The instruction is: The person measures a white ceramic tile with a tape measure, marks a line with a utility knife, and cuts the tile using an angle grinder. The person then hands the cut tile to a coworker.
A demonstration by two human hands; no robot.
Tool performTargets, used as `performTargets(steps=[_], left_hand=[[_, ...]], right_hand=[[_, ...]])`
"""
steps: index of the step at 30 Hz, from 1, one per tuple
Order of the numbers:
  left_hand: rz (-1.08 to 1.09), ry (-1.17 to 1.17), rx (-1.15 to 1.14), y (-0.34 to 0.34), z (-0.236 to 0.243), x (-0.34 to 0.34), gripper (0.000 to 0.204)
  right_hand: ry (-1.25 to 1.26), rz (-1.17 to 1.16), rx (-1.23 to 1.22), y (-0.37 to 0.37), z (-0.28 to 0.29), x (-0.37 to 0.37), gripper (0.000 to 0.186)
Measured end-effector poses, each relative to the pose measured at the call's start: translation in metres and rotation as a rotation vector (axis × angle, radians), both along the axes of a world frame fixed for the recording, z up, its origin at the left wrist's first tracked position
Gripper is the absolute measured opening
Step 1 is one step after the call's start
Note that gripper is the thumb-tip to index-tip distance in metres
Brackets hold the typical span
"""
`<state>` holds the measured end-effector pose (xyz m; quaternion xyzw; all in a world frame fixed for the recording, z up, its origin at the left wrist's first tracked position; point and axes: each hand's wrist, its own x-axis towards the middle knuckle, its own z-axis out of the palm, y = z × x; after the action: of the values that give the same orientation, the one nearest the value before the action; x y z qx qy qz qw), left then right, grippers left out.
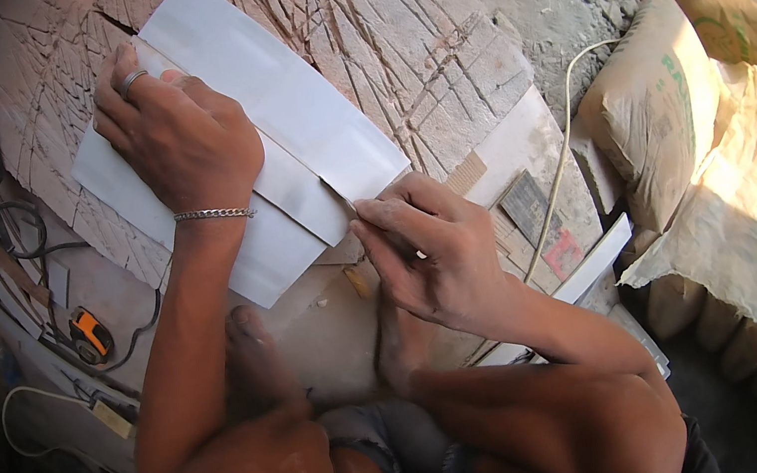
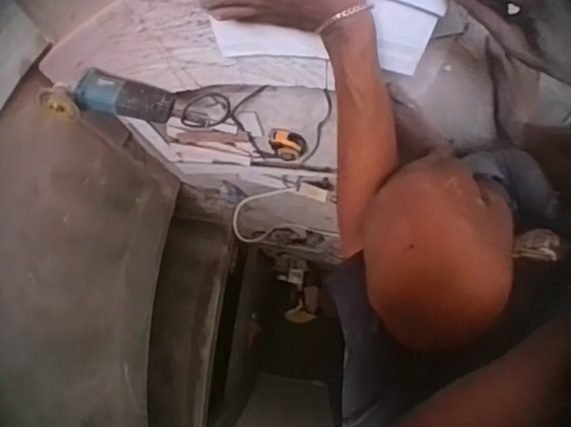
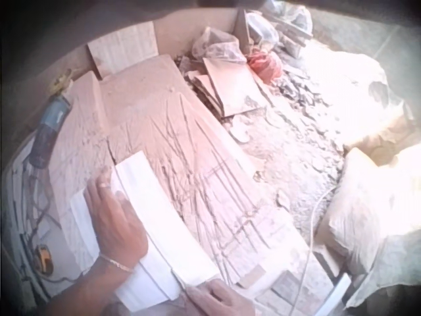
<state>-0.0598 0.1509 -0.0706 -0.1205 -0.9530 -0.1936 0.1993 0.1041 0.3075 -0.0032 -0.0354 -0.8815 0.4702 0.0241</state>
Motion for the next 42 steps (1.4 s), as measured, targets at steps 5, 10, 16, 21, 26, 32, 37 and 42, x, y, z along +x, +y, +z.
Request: performTargets(steps=[5, 10, 16, 21, 26, 32, 37, 42], left_hand=[[0.033, -0.006, 0.007, 0.001, 0.002, 0.001, 0.040], [-0.006, 0.013, -0.012, -0.003, 0.001, 0.000, 0.041], [-0.018, 0.023, -0.043, 0.000, 0.007, -0.001, 0.038], [-0.025, 0.019, -0.015, 0.002, 0.006, 0.000, 0.038], [0.025, -0.005, 0.006, -0.002, 0.005, 0.001, 0.041], [0.000, -0.007, 0.017, 0.000, 0.004, -0.001, 0.041], [0.000, -0.005, 0.045, -0.002, 0.004, 0.001, 0.041], [0.013, -0.006, 0.046, 0.002, 0.004, 0.001, 0.041]], right_hand=[[-0.056, 0.006, -0.002, 0.005, 0.007, 0.008, 0.018], [-0.030, 0.010, -0.039, -0.002, 0.003, -0.013, 0.018], [-0.061, -0.007, -0.030, -0.004, 0.007, -0.011, 0.016], [-0.072, 0.018, -0.120, -0.007, 0.003, -0.035, 0.015], [-0.069, 0.010, -0.133, -0.010, 0.001, -0.039, 0.010], [0.025, 0.009, -0.109, -0.010, -0.006, -0.055, 0.014], [-0.008, -0.003, -0.091, -0.014, -0.001, -0.051, 0.012], [-0.051, 0.007, -0.150, -0.011, 0.000, -0.051, 0.007]])
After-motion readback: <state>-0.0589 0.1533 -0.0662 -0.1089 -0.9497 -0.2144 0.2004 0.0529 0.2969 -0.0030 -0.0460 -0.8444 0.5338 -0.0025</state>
